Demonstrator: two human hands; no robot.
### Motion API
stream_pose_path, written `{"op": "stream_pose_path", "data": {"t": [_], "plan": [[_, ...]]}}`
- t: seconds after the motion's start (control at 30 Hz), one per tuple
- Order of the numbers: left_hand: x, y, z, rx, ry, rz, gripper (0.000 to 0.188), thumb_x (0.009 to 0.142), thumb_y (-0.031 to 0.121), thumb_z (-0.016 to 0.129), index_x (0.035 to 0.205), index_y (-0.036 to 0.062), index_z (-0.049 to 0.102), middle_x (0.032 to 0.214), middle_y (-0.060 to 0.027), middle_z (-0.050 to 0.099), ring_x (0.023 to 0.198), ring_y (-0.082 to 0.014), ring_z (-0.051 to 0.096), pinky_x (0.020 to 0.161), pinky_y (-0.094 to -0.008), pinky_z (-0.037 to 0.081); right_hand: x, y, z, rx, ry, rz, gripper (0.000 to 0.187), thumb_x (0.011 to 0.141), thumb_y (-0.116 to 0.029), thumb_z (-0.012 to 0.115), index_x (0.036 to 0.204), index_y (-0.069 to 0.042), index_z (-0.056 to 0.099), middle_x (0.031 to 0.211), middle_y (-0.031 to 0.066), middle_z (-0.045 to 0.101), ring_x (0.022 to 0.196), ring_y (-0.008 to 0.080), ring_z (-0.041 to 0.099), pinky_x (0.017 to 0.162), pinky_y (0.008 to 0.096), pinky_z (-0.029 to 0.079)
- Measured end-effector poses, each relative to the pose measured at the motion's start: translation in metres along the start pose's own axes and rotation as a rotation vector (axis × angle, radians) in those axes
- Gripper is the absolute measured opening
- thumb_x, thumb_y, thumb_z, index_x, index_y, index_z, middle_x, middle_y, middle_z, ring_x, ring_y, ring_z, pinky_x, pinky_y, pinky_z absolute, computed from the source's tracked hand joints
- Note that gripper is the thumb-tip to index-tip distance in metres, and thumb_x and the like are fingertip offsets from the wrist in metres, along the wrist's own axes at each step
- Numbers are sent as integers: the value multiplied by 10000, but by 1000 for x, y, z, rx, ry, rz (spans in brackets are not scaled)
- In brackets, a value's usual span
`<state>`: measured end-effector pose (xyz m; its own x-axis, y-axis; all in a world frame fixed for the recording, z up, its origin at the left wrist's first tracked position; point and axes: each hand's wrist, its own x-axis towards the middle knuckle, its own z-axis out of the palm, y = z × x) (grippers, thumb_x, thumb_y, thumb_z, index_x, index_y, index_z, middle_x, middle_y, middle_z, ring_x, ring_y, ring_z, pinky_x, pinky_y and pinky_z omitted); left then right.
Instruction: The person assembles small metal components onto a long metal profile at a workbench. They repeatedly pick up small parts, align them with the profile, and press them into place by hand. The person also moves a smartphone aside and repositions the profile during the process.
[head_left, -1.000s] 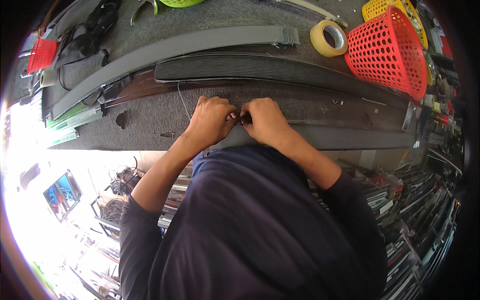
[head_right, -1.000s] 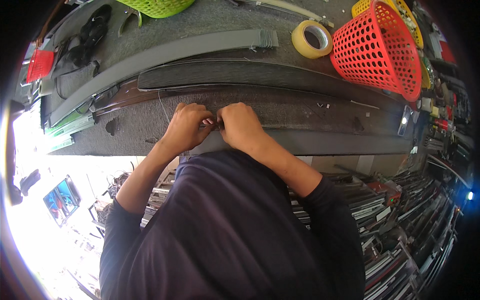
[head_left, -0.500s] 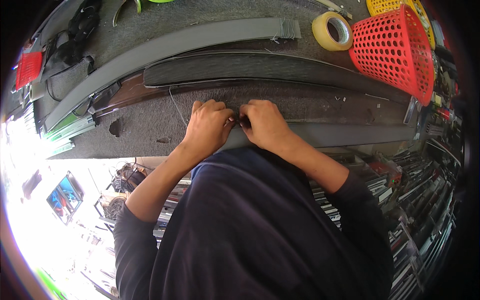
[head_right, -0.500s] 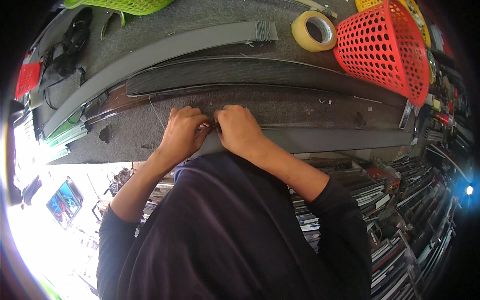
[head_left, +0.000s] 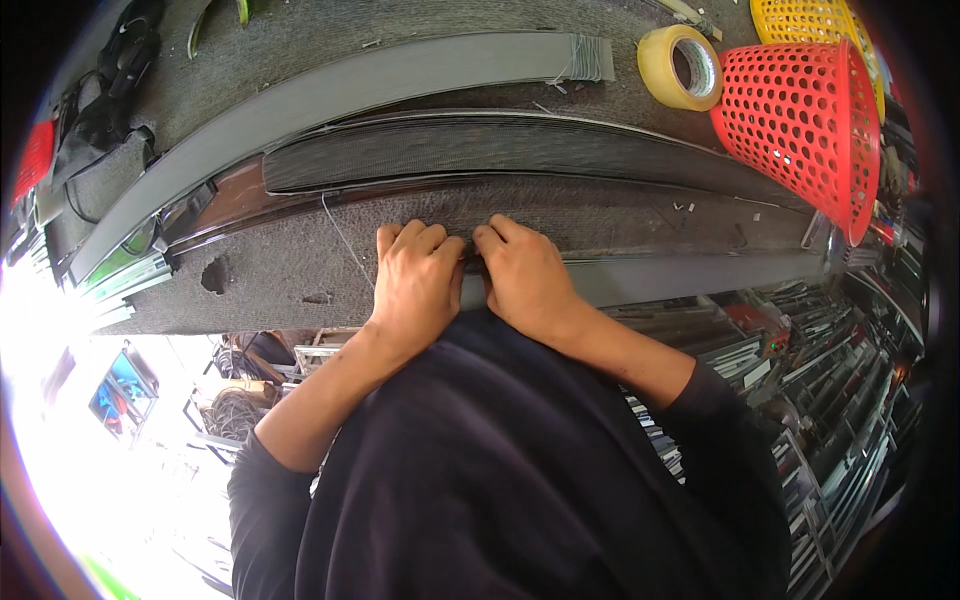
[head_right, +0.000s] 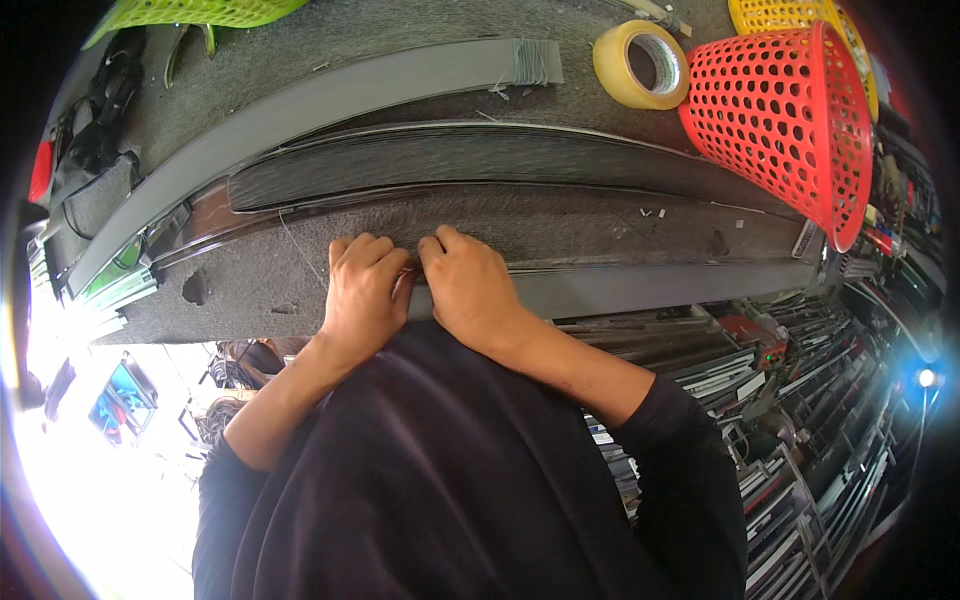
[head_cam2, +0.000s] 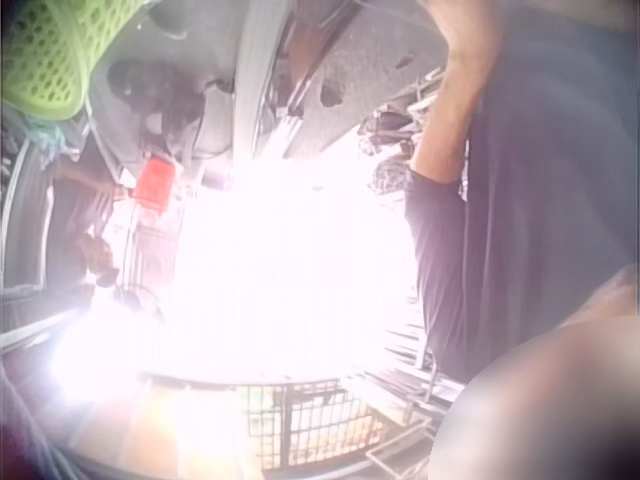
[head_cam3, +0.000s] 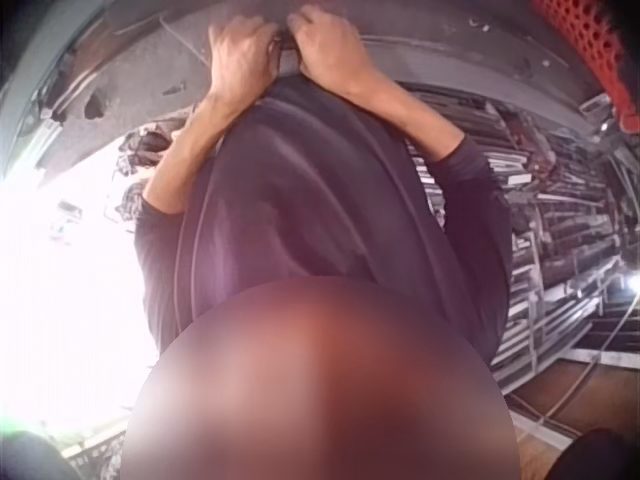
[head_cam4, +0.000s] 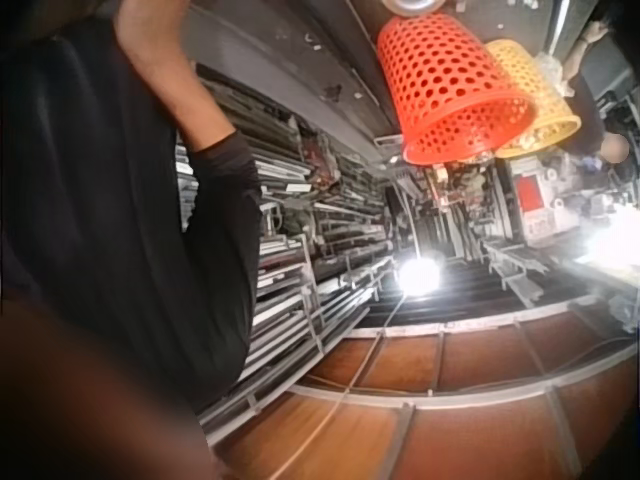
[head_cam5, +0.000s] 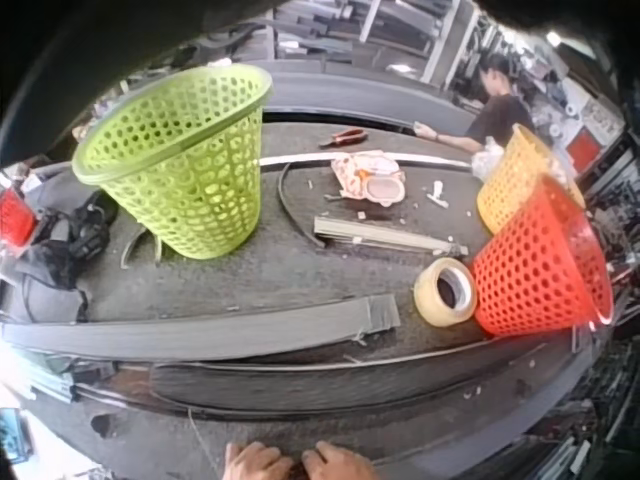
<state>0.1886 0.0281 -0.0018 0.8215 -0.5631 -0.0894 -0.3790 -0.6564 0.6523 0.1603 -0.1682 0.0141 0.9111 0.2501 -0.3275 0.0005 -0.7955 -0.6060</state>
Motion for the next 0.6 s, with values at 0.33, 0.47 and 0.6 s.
{"op": "stream_pose_path", "data": {"t": [0.33, 0.47, 0.6], "plan": [[22, 3, -5, 53, -238, -210, 224, 860, 9, 834, 1024, 76, 697, 911, -118, 791, 920, -356, 777, 951, -514, 498, 27, -6, -14, -68, -172, 178, 243, 806, 63, 822, 1043, 32, 776, 1044, 247, 818, 1004, 477, 822, 889, 566, 684], [38, 7, -9, 99, -312, -298, 227, 837, -18, 817, 1000, 92, 704, 848, -147, 791, 887, -420, 790, 911, -567, 526, 39, -9, -17, -114, -227, 243, 157, 855, 14, 860, 973, 9, 757, 966, 223, 825, 991, 472, 820, 887, 567, 673], [53, 7, -14, 131, -356, -348, 247, 836, 10, 843, 1029, 98, 716, 845, -167, 793, 873, -440, 797, 945, -590, 551, 42, -7, -24, -174, -198, 223, 230, 851, -74, 956, 932, -31, 745, 921, 192, 826, 979, 452, 824, 869, 564, 668]]}}
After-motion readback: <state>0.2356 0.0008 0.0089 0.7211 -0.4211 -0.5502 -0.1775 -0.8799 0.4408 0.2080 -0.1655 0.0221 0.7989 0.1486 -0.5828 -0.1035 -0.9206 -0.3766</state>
